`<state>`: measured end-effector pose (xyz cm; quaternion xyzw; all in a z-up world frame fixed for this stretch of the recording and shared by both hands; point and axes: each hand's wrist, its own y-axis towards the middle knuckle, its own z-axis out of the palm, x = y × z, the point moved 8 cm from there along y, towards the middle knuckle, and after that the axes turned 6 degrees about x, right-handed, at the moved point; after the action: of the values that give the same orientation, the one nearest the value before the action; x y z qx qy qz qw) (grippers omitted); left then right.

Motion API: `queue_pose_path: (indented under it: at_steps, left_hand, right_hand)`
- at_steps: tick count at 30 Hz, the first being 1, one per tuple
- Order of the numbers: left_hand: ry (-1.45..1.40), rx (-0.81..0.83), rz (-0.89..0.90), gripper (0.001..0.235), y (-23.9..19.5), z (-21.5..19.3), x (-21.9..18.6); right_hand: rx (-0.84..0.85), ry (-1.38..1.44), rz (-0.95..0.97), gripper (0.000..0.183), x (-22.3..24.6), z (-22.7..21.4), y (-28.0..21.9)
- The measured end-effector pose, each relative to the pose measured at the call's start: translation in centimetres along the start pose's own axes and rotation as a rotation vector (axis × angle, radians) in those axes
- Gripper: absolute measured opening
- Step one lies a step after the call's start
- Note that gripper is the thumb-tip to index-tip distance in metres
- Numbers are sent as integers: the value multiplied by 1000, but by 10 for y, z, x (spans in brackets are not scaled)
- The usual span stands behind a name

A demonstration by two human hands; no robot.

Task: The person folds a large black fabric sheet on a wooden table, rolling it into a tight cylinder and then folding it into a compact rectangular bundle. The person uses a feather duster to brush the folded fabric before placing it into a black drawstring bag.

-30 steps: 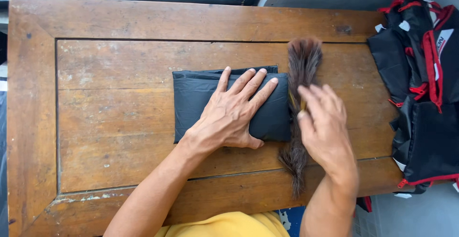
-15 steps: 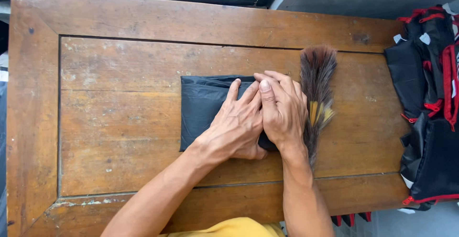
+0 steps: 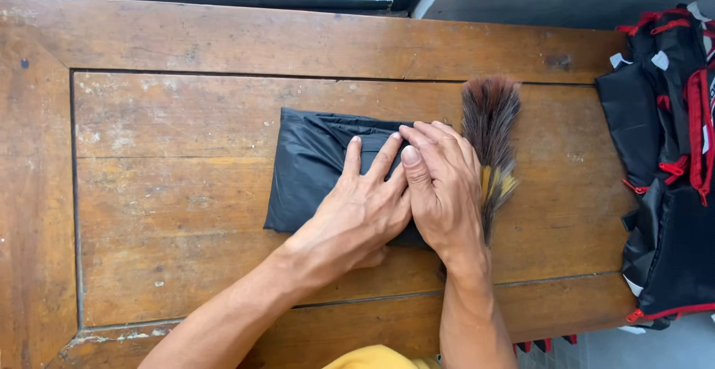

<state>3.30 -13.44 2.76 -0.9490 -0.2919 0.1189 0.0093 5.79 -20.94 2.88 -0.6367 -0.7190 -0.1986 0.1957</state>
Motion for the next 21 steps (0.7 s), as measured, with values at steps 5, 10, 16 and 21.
queue_pose_path:
  at_steps: [5, 10, 16, 21]
  left_hand:
    - [31, -210, 70, 123, -10, -18, 23]
    - [0, -243, -143, 138, -10, -16, 67]
    - [24, -390, -204, 124, -23, -22, 70]
    - [-125, -176, -96, 146, -27, -9, 65]
  right_hand:
    - [-89, -76, -106, 51, 11, -3, 4]
    - [-16, -131, -57, 59, 3, 5, 7]
    - [-68, -242, -42, 41, 13, 4, 13]
    - [-95, -292, 7, 38, 11, 5, 15]
